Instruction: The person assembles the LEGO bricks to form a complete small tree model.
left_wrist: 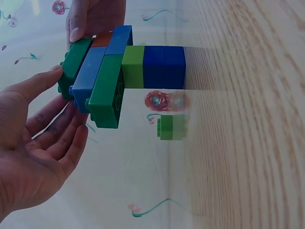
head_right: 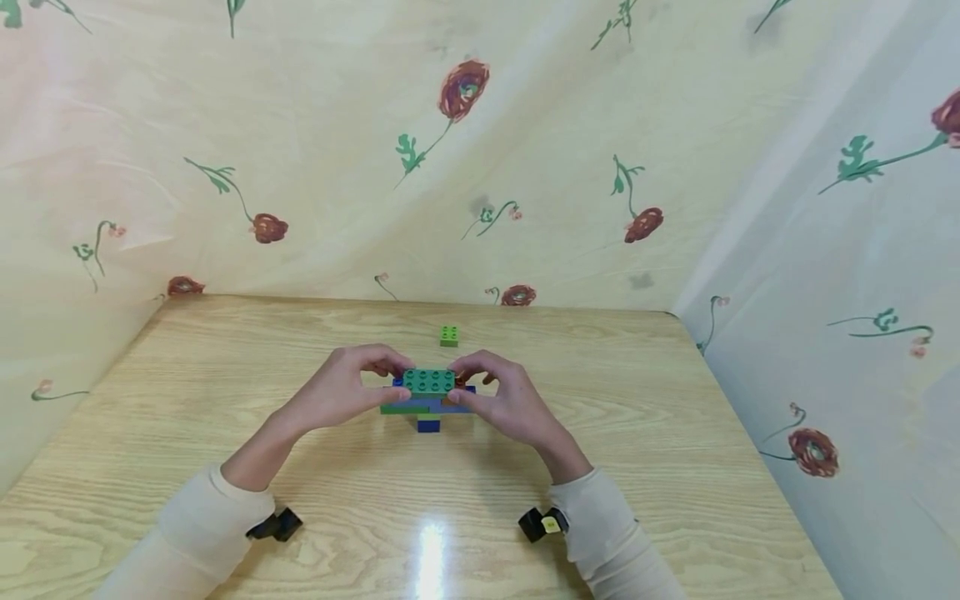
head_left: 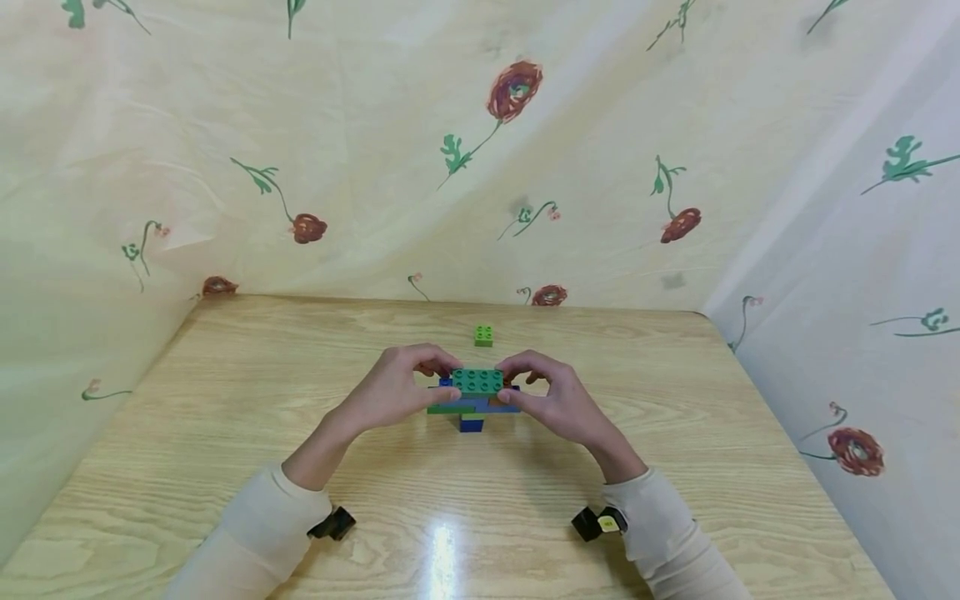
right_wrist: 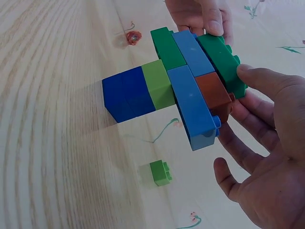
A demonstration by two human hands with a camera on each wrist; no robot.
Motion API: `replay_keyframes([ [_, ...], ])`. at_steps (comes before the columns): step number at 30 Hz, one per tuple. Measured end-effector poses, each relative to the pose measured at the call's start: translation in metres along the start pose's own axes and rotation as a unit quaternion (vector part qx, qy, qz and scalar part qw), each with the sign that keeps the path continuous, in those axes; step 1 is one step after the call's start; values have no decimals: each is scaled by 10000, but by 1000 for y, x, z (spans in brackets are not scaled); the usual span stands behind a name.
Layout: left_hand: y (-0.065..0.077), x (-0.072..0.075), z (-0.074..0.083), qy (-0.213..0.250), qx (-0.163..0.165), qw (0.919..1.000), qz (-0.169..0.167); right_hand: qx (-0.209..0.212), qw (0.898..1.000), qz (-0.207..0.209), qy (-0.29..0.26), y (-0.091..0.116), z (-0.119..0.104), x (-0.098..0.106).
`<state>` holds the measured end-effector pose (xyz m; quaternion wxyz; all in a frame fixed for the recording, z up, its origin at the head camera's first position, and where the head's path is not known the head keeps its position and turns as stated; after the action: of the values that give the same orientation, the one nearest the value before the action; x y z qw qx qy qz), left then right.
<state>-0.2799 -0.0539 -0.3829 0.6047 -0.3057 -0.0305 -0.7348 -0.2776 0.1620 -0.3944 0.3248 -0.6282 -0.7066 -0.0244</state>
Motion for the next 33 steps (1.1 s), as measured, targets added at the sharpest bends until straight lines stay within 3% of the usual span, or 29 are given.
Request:
replay_keyframes([
  [6, 0, 0, -3, 78, 142, 9999, -45, -85, 10000, 16, 17, 0, -2, 0],
  [19, -1, -1, -2, 16, 42, 10000, -87, 118, 9994, 73, 309, 0, -6, 0],
  [33, -1, -3, -8, 168, 132, 9997, -151, 68, 9997, 62, 234, 0, -5, -2],
])
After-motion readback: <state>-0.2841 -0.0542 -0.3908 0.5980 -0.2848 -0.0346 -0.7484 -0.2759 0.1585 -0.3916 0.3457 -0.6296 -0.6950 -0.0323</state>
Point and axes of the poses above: each hand's wrist, its own y-axis away from the middle knuckle, its own x-axis out of the back of the hand, z = x × y, the point moved 7 cm from there along -y, towards the middle knuckle, and after that the axes turned 15 degrees about z, right-handed, at the moved point
